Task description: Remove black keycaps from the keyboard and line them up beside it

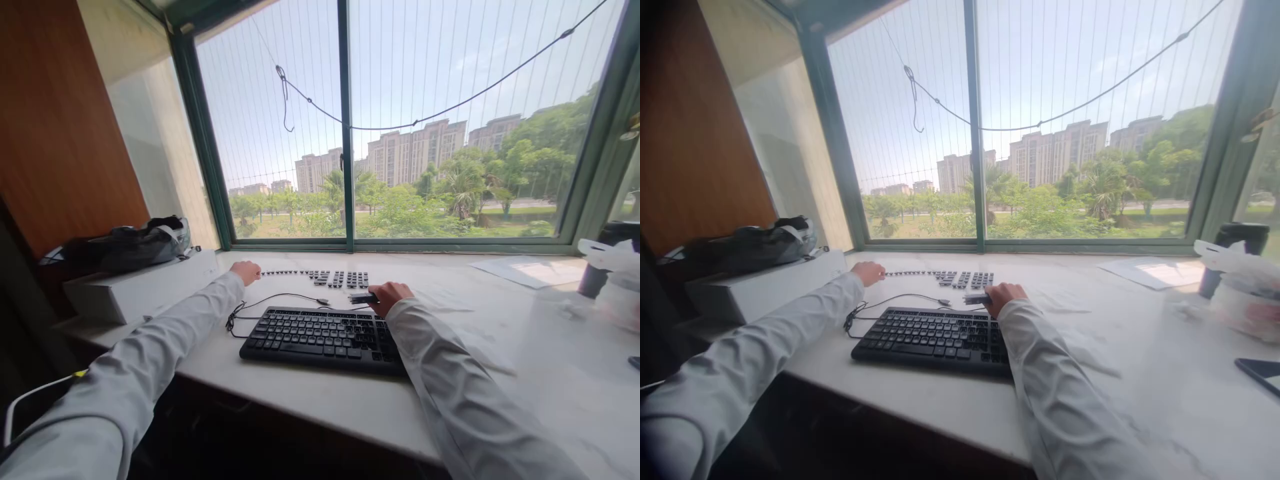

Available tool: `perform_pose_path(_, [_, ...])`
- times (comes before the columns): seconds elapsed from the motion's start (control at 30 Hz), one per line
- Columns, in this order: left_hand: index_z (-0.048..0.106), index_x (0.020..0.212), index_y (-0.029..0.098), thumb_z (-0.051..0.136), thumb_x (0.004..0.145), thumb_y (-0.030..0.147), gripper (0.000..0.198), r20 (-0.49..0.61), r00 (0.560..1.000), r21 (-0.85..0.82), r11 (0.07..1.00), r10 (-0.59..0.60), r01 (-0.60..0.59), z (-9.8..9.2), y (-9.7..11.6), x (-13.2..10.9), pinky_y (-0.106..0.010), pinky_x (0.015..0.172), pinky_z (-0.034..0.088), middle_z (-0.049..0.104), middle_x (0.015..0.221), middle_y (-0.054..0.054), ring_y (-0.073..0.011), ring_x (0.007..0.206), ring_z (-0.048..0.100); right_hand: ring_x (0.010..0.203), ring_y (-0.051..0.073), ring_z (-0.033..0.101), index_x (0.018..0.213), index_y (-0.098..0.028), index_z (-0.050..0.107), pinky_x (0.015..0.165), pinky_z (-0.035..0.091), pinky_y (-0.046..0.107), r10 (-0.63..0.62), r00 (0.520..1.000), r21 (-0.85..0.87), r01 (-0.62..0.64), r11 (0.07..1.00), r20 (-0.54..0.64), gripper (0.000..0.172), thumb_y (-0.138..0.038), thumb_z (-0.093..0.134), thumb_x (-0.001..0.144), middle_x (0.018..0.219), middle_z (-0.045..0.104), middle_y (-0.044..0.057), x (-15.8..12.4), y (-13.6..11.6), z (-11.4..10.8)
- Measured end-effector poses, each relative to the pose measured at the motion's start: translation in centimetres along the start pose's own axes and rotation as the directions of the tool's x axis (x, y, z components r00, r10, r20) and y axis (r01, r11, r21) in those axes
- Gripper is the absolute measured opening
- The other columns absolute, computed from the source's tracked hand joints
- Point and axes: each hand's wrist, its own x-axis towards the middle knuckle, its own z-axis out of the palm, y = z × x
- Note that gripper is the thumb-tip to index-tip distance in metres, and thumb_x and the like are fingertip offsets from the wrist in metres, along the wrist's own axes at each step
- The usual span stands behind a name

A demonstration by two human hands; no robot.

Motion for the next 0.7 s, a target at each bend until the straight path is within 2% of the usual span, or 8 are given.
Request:
perform_pose_path(0.1, [0.069, 0.090, 0.024, 0.041, 0.085, 0.047, 0.036, -0.043, 0.996, 0.008, 0.997, 0.072, -0.072, -1.2, 3.0, -1.5, -0.040, 0.081, 0.040, 0.065, 0.101, -0.012, -0.0286, 0.095, 0.058, 0.074, 0.023, 0.063, 0.089, -0.025, 0.064, 0.059, 0.037, 0.030, -0.006, 1.000, 0.007, 0.006, 1.000, -0.010, 0.028, -0.040, 0.041, 0.083, 0.085, 0.069, 0.008, 0.0, 0.0, 0.3])
perform_pose_path(0.23, [0.067, 0.099, 0.031, 0.035, 0.083, 0.059, 0.045, -0.092, 0.978, -0.004, 0.982, 0.186, -0.187, -2.9, 8.1, -3.4, -0.039, 0.081, 0.040, 0.065, 0.104, -0.010, -0.0276, 0.096, 0.058, 0.073, 0.024, 0.064, 0.088, -0.026, 0.064, 0.058, 0.037, 0.030, 0.004, 1.000, 0.009, -0.003, 1.000, -0.030, 0.028, -0.041, 0.042, 0.082, 0.084, 0.069, 0.007, 0.0, -0.1, 0.3])
perform_pose_path(0.33, [0.067, 0.099, 0.029, 0.034, 0.082, 0.061, 0.049, -0.150, 0.939, -0.039, 0.947, 0.311, -0.320, -4.1, 12.0, -4.8, -0.039, 0.076, 0.041, 0.066, 0.098, -0.013, -0.0280, 0.091, 0.060, 0.073, 0.022, 0.064, 0.088, -0.027, 0.064, 0.058, 0.037, 0.030, 0.006, 0.999, 0.008, -0.006, 1.000, -0.032, 0.026, -0.041, 0.043, 0.082, 0.084, 0.069, 0.006, 0.0, -0.2, 0.4])
perform_pose_path(0.43, [0.068, 0.097, 0.028, 0.037, 0.082, 0.061, 0.047, -0.205, 0.890, -0.116, 0.893, 0.407, -0.435, -5.2, 15.1, -6.2, -0.035, 0.073, 0.042, 0.067, 0.092, -0.012, -0.0241, 0.084, 0.062, 0.073, 0.022, 0.064, 0.088, -0.027, 0.064, 0.059, 0.037, 0.029, 0.015, 1.000, 0.015, -0.015, 1.000, -0.024, 0.025, -0.040, 0.044, 0.082, 0.085, 0.069, 0.006, 0.0, -0.3, 0.5])
perform_pose_path(0.6, [0.068, 0.091, 0.026, 0.039, 0.084, 0.057, 0.043, -0.305, 0.788, -0.207, 0.771, 0.534, -0.603, -5.9, 18.0, -8.0, -0.028, 0.068, 0.041, 0.069, 0.081, -0.004, -0.0194, 0.076, 0.062, 0.072, 0.023, 0.064, 0.088, -0.026, 0.064, 0.058, 0.037, 0.030, 0.059, 0.998, 0.037, -0.059, 0.998, -0.018, 0.024, -0.039, 0.045, 0.081, 0.084, 0.069, 0.007, 0.2, -0.5, 0.8])
perform_pose_path(0.7, [0.069, 0.090, 0.025, 0.046, 0.082, 0.054, 0.037, -0.337, 0.757, -0.243, 0.725, 0.561, -0.645, -5.6, 18.5, -8.5, -0.026, 0.065, 0.040, 0.069, 0.079, -0.002, -0.0184, 0.074, 0.061, 0.070, 0.022, 0.063, 0.085, -0.026, 0.065, 0.058, 0.036, 0.029, 0.062, 0.998, 0.032, -0.061, 0.998, -0.027, 0.022, -0.037, 0.046, 0.080, 0.082, 0.069, 0.006, 0.2, -0.8, 0.8])
